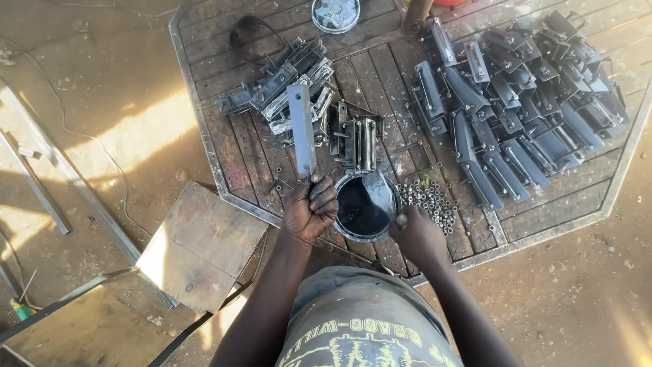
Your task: Applying black paint or coating to small metal components using a cloth applicator at a workbench.
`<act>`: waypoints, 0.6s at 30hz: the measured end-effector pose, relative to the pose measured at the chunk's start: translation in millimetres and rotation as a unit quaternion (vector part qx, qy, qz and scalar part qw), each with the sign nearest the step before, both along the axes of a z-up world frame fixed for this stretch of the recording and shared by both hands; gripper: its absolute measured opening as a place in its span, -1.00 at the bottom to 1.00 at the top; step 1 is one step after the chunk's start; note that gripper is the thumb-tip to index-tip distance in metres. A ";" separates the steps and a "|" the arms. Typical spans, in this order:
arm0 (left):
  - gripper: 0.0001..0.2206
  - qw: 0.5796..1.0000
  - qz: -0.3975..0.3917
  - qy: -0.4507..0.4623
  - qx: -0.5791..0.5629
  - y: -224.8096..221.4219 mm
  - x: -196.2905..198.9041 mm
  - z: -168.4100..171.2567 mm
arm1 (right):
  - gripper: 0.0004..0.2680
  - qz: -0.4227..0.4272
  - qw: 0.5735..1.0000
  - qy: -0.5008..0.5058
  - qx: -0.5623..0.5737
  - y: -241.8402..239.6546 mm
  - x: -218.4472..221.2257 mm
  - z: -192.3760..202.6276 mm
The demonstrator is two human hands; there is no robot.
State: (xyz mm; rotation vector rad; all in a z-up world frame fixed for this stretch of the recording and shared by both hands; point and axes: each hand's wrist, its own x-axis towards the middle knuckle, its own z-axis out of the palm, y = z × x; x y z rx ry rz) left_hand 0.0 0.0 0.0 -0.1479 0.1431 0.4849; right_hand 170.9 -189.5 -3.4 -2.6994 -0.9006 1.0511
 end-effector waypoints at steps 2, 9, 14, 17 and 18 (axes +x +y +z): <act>-0.94 1.000 -0.008 0.001 -0.002 -1.8 -2.4 -8.4 | -0.67 0.002 0.999 -0.019 0.028 -2.4 8.4 6.4; -0.93 1.000 -0.003 -0.021 -0.004 1.5 -2.0 2.9 | -0.81 -0.071 0.960 0.067 0.264 9.1 45.8 106.2; -0.88 0.998 -0.002 -0.060 -0.033 -0.7 1.0 9.7 | -0.80 -0.043 0.928 0.073 0.363 24.2 60.7 166.6; -0.88 0.997 -0.011 -0.074 -0.033 -1.6 5.8 11.4 | -0.83 0.062 0.903 0.050 0.421 47.7 71.6 182.2; -0.89 0.996 -0.015 -0.077 -0.036 -2.0 7.4 13.5 | -0.85 0.125 0.883 0.038 0.451 57.2 74.9 186.7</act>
